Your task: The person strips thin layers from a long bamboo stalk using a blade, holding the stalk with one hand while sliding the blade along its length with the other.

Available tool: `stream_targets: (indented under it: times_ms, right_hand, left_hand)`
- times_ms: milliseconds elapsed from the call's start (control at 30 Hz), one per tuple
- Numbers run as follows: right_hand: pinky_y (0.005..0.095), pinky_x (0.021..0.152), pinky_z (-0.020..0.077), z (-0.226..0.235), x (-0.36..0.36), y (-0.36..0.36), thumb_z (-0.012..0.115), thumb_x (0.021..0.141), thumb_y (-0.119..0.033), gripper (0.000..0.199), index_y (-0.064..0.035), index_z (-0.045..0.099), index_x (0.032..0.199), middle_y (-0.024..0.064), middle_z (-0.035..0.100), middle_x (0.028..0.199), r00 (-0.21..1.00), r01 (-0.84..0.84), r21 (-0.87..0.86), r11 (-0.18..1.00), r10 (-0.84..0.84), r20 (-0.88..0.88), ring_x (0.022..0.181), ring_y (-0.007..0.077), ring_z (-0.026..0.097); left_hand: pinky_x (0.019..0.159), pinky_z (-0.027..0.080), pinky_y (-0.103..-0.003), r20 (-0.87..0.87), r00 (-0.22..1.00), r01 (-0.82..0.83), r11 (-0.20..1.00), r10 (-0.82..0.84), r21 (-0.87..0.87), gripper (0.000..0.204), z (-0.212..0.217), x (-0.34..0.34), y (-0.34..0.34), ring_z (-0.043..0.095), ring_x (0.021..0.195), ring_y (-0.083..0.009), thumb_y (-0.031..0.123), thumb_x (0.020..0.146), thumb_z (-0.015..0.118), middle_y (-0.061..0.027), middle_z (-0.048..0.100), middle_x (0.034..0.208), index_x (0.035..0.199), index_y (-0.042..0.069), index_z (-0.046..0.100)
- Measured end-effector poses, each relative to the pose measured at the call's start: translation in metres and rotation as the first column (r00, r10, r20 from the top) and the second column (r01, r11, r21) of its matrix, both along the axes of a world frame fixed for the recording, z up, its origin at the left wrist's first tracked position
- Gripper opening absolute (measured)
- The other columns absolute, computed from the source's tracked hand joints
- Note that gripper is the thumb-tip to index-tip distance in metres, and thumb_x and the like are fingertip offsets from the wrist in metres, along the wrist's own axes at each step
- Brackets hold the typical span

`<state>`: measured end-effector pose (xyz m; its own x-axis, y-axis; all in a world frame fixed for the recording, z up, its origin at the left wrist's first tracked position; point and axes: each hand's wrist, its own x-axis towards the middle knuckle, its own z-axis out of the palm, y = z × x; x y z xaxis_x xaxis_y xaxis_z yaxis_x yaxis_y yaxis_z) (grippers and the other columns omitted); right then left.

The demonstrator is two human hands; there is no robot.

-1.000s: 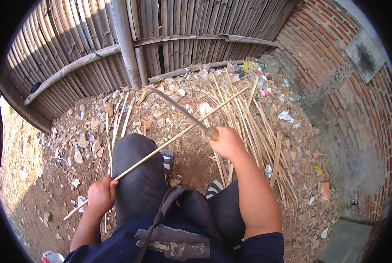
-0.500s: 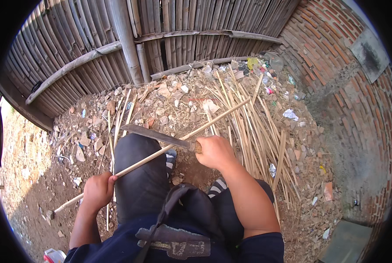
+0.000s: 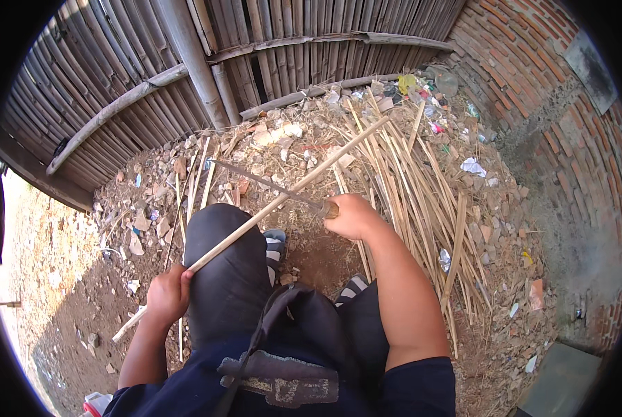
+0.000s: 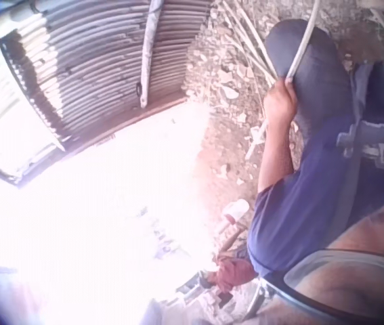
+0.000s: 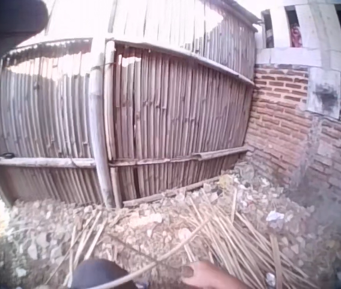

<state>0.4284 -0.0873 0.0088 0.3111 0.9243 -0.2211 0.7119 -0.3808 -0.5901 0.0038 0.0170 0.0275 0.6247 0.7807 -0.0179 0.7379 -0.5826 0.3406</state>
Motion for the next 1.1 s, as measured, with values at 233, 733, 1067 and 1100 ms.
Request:
stream_targets:
  times_ms: [233, 733, 1067, 1100]
  right_hand:
    - [0.0501, 0.069, 0.0532, 0.03, -0.035, -0.005, 0.072, 0.075, -0.025, 0.019, -0.0077, 0.067, 0.082, 0.0174, 0.068, 0.077, 0.965, -0.108, 0.202, 0.973, 0.054, 0.256, 0.076, 0.0412, 0.068]
    - [0.0515, 0.076, 0.0554, 0.028, -0.025, -0.001, 0.073, 0.078, -0.025, 0.022, -0.0065, 0.068, 0.09, 0.0203, 0.071, 0.083, 0.962, -0.095, 0.117, 0.989, 0.06, 0.267, 0.082, 0.0412, 0.07]
    - [0.0448, 0.067, 0.0514, 0.037, -0.009, -0.01, 0.079, 0.081, -0.025, 0.03, -0.0014, 0.071, 0.098, 0.0202, 0.067, 0.075, 0.985, 0.119, 0.194, 0.974, -0.14, 0.096, 0.07, 0.0384, 0.065]
    - [0.0453, 0.067, 0.0511, 0.041, -0.012, -0.01, 0.079, 0.081, -0.025, 0.029, -0.0018, 0.071, 0.097, 0.0204, 0.067, 0.075, 0.981, 0.112, 0.215, 0.97, -0.142, 0.132, 0.071, 0.0396, 0.065]
  left_hand:
    - [0.063, 0.049, -0.057, 0.068, 0.998, 0.019, 0.999, -0.017, -0.025, 0.029, -0.003, -0.009, -0.001, 0.064, 0.069, -0.0475, 0.027, 0.106, 0.052, -0.0232, 0.064, 0.074, 0.089, 0.004, 0.056]
    - [0.058, 0.05, -0.055, 0.049, 0.998, 0.042, 0.997, -0.045, 0.06, 0.026, -0.007, -0.005, 0.006, 0.064, 0.063, -0.0456, 0.026, 0.106, 0.052, -0.023, 0.064, 0.072, 0.092, 0.005, 0.057]
    - [0.063, 0.053, -0.053, 0.047, 0.997, 0.061, 0.997, -0.06, -0.038, 0.033, -0.003, -0.008, 0.004, 0.066, 0.066, -0.0443, 0.037, 0.102, 0.062, -0.0193, 0.066, 0.073, 0.094, 0.004, 0.06]
    - [0.063, 0.053, -0.053, 0.046, 0.997, 0.06, 0.997, -0.058, -0.039, 0.033, -0.003, -0.009, 0.004, 0.066, 0.066, -0.0443, 0.037, 0.102, 0.062, -0.0193, 0.066, 0.073, 0.094, 0.004, 0.06]
